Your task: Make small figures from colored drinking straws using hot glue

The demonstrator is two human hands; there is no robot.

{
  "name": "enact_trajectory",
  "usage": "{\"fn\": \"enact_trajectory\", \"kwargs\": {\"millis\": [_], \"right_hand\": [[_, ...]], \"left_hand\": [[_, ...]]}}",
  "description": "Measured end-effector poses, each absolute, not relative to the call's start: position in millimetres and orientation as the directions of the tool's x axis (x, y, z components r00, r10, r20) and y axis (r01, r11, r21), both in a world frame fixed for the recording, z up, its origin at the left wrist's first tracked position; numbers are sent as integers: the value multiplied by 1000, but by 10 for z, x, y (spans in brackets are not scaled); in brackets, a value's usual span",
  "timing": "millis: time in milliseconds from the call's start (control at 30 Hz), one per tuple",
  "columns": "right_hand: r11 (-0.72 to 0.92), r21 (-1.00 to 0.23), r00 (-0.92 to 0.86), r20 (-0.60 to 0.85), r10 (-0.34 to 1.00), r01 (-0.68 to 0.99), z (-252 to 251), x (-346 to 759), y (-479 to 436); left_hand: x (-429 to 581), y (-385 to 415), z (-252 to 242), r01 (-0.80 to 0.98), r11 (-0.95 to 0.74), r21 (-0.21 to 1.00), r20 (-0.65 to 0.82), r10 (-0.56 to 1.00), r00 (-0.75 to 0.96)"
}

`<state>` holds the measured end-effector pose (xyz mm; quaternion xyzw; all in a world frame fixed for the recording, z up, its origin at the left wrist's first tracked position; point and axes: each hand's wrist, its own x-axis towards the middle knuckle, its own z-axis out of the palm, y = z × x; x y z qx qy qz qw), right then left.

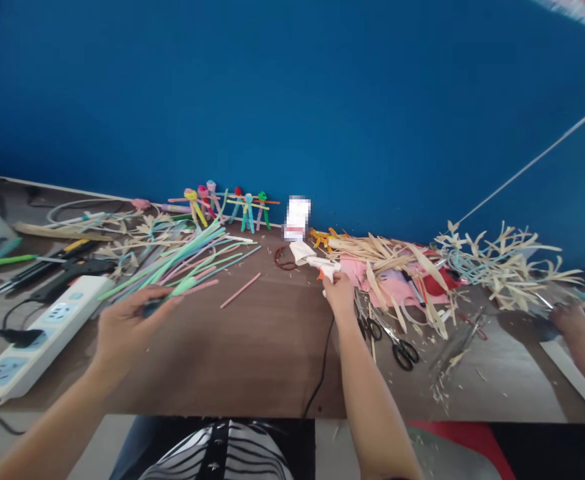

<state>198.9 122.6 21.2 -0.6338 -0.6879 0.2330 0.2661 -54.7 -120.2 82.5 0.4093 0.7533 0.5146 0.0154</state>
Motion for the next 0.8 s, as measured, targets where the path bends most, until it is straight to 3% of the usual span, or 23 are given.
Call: {"fn": "enact_trajectory", "kwargs": {"millis": [200, 267, 300, 400, 467, 567, 800], "right_hand": [[127, -541, -85, 102, 991, 831, 360, 1787, 1265], [199, -514, -135, 159, 978, 834, 416, 1767, 1070], [313, -472, -229, 227, 946, 824, 442, 1755, 918], [646, -429, -618, 224, 753, 632, 493, 1681, 298], [809, -426, -860, 123, 495, 404, 497, 1603, -138], [897, -407, -982, 8, 189, 170, 462, 1477, -588], [936, -329, -991, -70, 111, 128, 328, 1396, -748]], "left_hand": [[-668, -1412, 813, 581, 146, 801, 466, 457, -758], [-675, -1435, 824, 633, 117, 765, 520, 467, -715], [-672, -1438, 831, 660, 98, 745, 546, 480, -687], [-642, -1413, 835, 719, 36, 694, 595, 533, -601], [-605, -1368, 815, 741, 8, 672, 599, 582, -550], [-524, -1277, 771, 755, -35, 655, 595, 640, -486], [-353, -1175, 741, 703, -123, 700, 532, 747, -399]]}}
